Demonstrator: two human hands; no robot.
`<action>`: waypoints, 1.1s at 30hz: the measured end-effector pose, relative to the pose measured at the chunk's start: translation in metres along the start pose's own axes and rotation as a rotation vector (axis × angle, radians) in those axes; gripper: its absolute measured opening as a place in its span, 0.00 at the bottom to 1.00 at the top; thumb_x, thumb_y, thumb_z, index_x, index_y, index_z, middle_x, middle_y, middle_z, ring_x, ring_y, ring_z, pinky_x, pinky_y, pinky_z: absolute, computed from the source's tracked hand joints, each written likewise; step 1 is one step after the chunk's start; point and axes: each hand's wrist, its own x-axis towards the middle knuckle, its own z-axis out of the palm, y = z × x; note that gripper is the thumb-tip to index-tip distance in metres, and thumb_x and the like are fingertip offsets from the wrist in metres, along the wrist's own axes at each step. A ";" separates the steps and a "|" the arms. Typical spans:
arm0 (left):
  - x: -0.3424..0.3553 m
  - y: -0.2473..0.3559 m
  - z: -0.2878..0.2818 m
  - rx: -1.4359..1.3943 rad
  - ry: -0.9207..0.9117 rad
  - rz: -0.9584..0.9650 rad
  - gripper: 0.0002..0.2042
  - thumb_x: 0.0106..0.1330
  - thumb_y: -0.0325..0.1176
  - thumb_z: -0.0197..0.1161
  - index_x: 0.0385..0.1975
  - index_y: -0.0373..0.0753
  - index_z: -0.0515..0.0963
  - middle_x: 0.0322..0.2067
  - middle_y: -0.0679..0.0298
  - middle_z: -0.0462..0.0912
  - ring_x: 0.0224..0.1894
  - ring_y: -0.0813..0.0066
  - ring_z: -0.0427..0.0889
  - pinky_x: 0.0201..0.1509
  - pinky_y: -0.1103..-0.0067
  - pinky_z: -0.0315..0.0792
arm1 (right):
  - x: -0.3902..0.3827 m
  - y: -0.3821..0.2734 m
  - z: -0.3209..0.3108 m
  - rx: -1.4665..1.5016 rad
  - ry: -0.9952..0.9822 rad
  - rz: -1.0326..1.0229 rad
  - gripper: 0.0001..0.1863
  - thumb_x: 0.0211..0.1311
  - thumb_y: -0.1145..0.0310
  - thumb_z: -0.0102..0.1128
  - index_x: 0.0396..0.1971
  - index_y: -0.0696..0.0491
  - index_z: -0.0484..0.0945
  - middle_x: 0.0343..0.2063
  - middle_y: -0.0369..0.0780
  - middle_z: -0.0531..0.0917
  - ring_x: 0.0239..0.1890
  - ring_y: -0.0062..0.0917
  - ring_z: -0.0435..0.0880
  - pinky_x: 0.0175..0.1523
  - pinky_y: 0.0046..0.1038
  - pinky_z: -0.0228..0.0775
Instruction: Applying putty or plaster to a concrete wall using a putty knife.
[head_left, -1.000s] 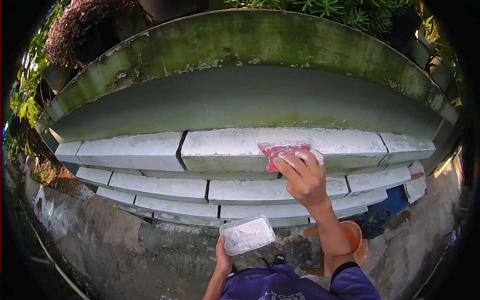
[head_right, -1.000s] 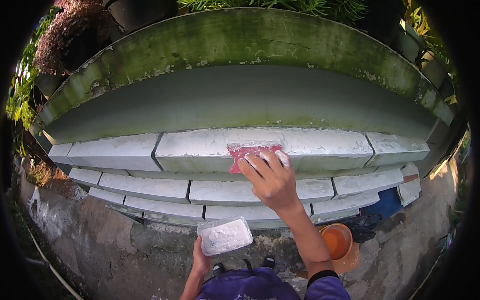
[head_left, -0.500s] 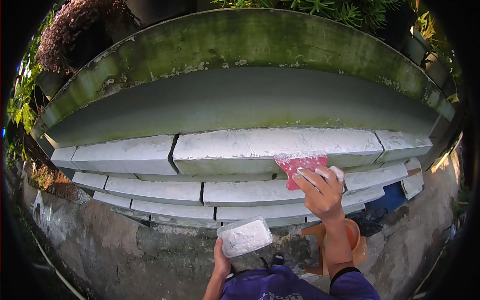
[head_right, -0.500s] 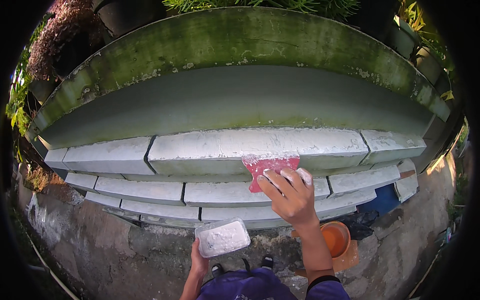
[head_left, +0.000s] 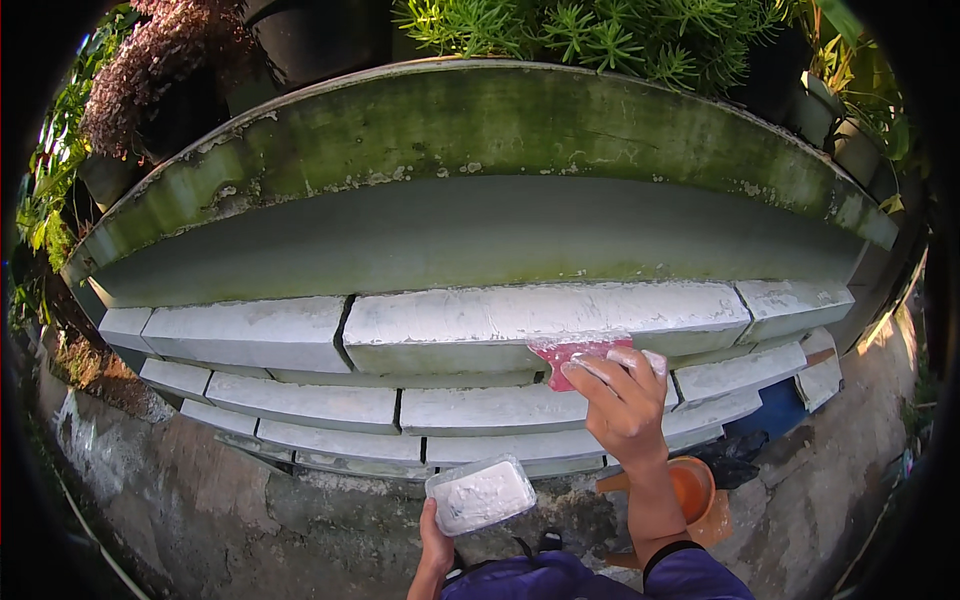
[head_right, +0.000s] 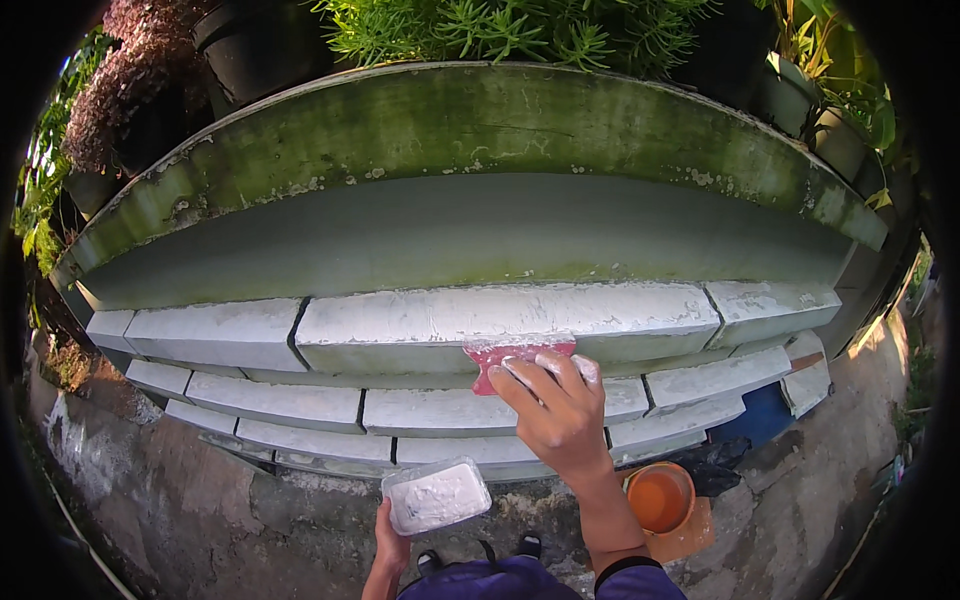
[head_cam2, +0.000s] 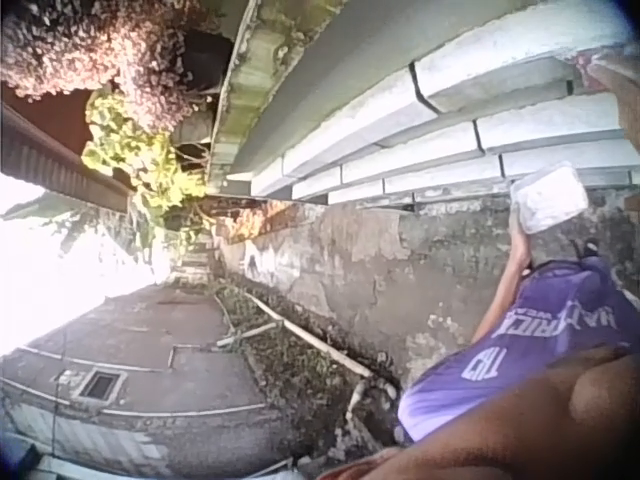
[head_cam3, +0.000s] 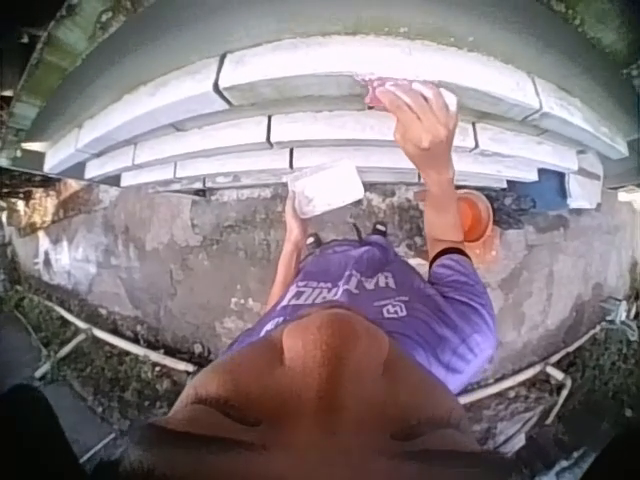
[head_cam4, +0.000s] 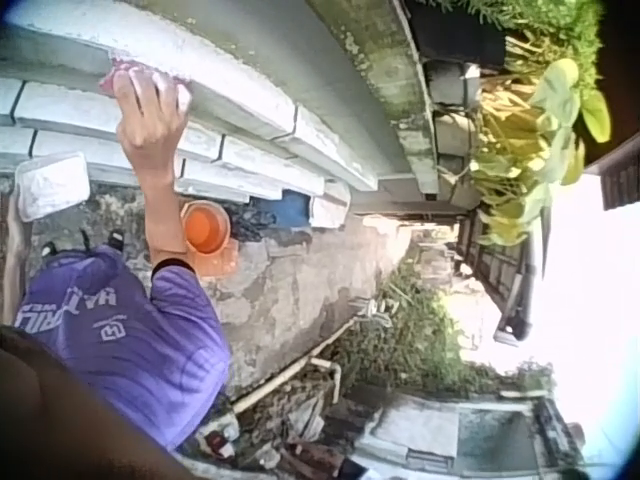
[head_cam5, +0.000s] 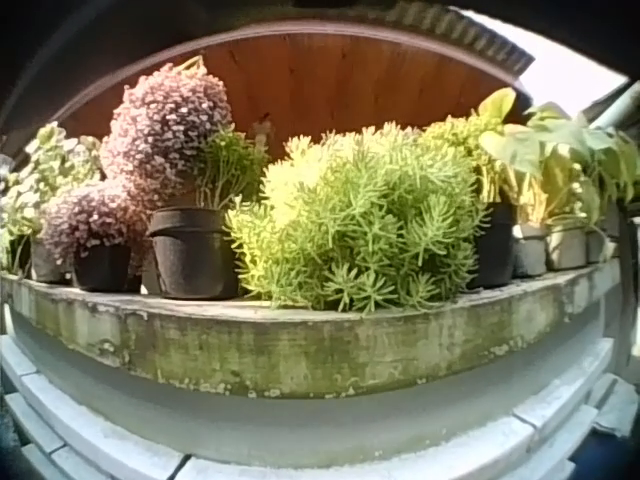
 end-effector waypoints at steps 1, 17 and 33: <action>0.001 -0.003 0.000 -0.002 -0.012 0.000 0.31 0.77 0.56 0.42 0.67 0.36 0.68 0.63 0.59 0.77 0.66 0.63 0.74 0.72 0.65 0.62 | 0.006 0.000 0.003 -0.012 0.002 -0.003 0.19 0.44 0.81 0.63 0.39 0.49 0.87 0.37 0.35 0.87 0.39 0.31 0.83 0.46 0.36 0.69; -0.008 0.009 0.003 0.016 0.028 -0.041 0.31 0.76 0.57 0.44 0.66 0.37 0.69 0.62 0.60 0.77 0.65 0.63 0.74 0.71 0.66 0.63 | -0.001 0.009 -0.009 -0.024 0.138 0.034 0.17 0.44 0.81 0.63 0.36 0.52 0.88 0.35 0.38 0.88 0.41 0.33 0.86 0.51 0.37 0.75; -0.005 -0.004 0.030 0.068 -0.056 -0.076 0.31 0.76 0.58 0.45 0.66 0.37 0.69 0.63 0.60 0.77 0.66 0.64 0.73 0.72 0.65 0.62 | -0.018 0.075 -0.019 -0.107 0.130 0.128 0.17 0.47 0.83 0.62 0.37 0.51 0.87 0.36 0.37 0.87 0.43 0.33 0.84 0.53 0.38 0.71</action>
